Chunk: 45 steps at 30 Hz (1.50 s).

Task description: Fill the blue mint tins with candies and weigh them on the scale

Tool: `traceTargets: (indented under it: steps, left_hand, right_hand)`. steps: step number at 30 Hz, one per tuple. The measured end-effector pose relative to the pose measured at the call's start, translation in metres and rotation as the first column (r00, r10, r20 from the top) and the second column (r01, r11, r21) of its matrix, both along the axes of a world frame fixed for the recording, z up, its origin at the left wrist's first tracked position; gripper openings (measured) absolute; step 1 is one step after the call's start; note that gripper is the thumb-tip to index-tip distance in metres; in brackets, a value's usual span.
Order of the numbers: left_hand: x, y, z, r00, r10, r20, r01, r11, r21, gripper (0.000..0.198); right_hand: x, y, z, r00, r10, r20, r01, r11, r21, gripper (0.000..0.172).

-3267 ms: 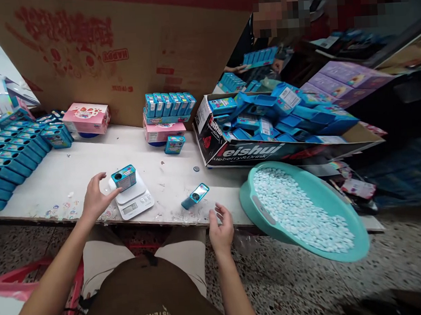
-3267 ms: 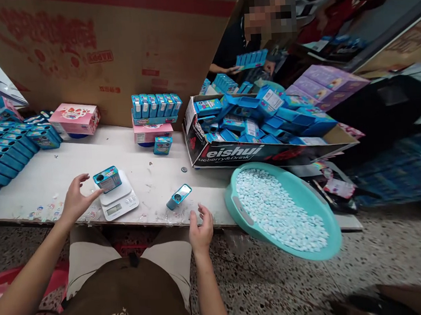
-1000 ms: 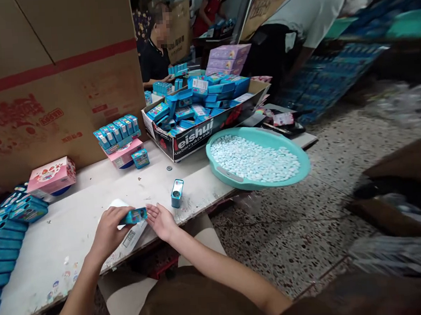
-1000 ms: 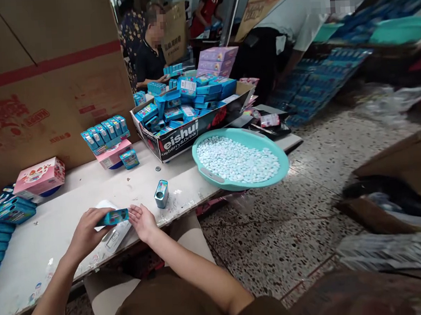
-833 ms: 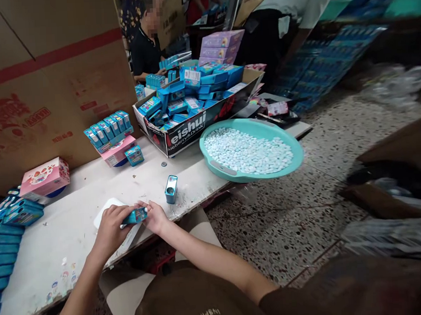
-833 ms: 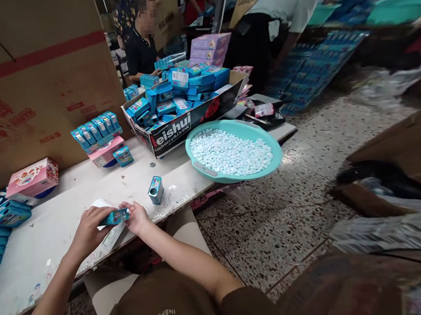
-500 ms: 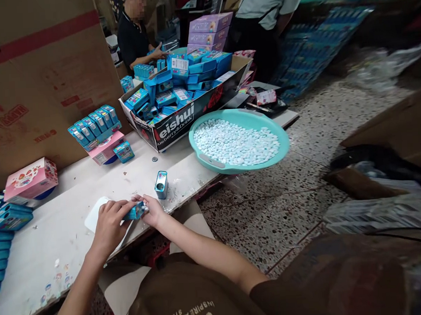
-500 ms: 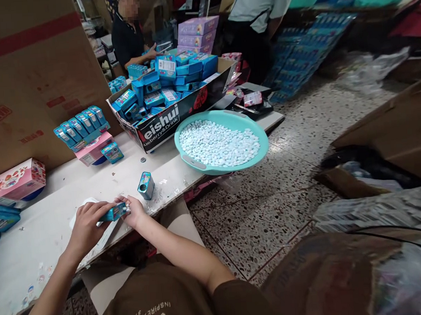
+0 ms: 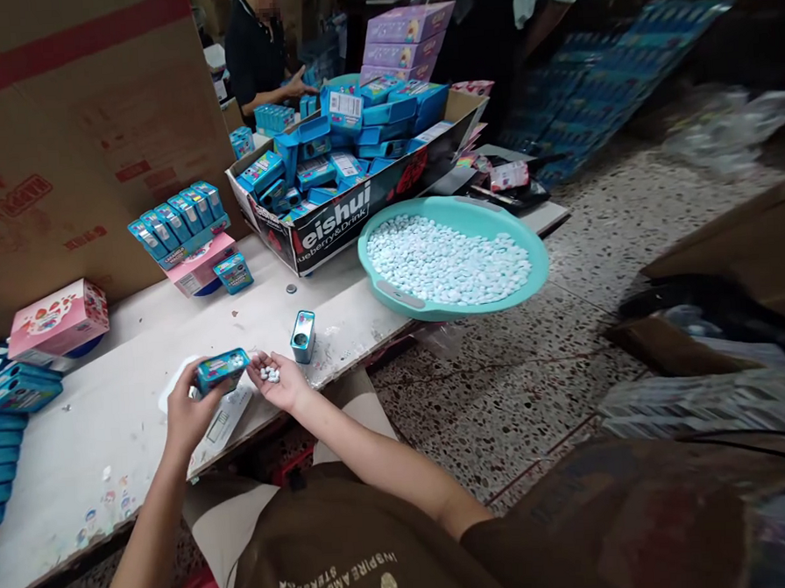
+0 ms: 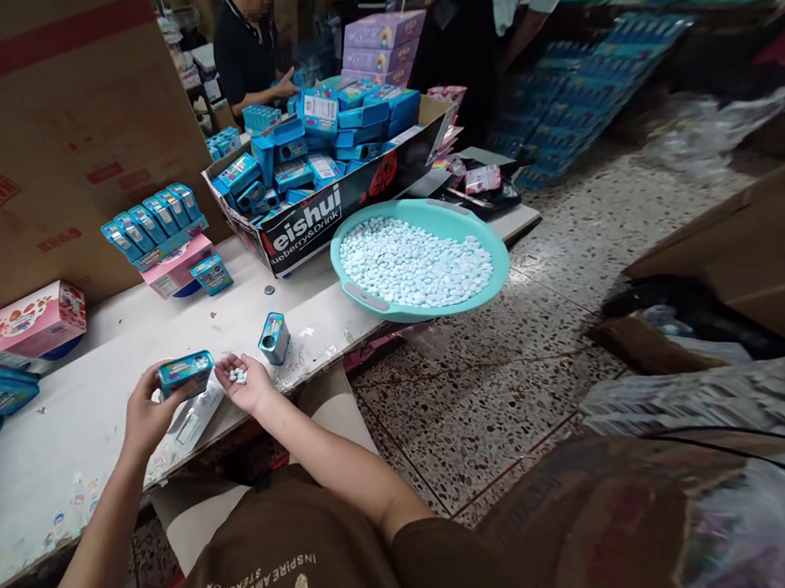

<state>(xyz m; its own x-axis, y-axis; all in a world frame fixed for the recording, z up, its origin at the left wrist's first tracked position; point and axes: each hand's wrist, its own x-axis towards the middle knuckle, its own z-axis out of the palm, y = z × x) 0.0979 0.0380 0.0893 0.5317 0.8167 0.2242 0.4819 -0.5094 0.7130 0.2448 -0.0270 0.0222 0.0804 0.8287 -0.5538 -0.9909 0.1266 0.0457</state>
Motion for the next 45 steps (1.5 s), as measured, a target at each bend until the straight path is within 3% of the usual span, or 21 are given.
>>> traceTargets:
  steps: [3,9,18,23,27,31,35,45]
  left_hand:
    - [-0.015,0.009,-0.010,0.957,0.202,0.207,-0.160,0.966,-0.203,0.053]
    - [-0.046,0.025,-0.027,0.826,0.421,0.375,-0.365,0.906,-0.214,0.053]
    - [-0.057,0.028,-0.061,0.820,0.429,0.378,-0.386,0.903,-0.189,0.052]
    - [-0.068,0.012,-0.065,0.841,0.425,0.334,-0.392,0.905,-0.164,0.075]
    - [-0.097,-0.007,-0.074,0.783,0.530,0.326,-0.536,0.841,-0.079,0.062]
    - [-0.127,-0.024,-0.097,0.662,0.651,0.372,-0.652,0.744,-0.143,0.050]
    - [-0.140,-0.032,-0.111,0.593,0.703,0.393,-0.681,0.698,-0.222,0.044]
    - [-0.135,-0.030,-0.115,0.574,0.683,0.452,-0.668,0.709,-0.224,0.037]
  right_hand:
    - [0.004,-0.005,0.006,0.997,-0.010,-0.082,0.001,0.995,-0.104,0.027]
    - [0.008,-0.030,0.005,0.987,0.161,0.020,-0.160,0.986,-0.033,0.039]
    - [0.019,-0.073,-0.015,0.907,0.264,0.328,-0.282,0.959,0.010,0.044]
    - [0.030,-0.088,-0.022,0.845,0.252,0.472,-0.267,0.963,-0.036,0.040]
    - [0.044,-0.097,-0.024,0.787,0.209,0.580,-0.221,0.974,-0.051,0.039]
    - [0.064,-0.103,-0.028,0.709,0.140,0.691,-0.138,0.989,-0.058,0.039]
    - [0.081,-0.106,-0.037,0.731,0.055,0.680,-0.035,0.998,-0.043,0.039]
    - [0.088,-0.106,-0.047,0.913,-0.024,0.407,0.045,0.998,-0.041,0.035]
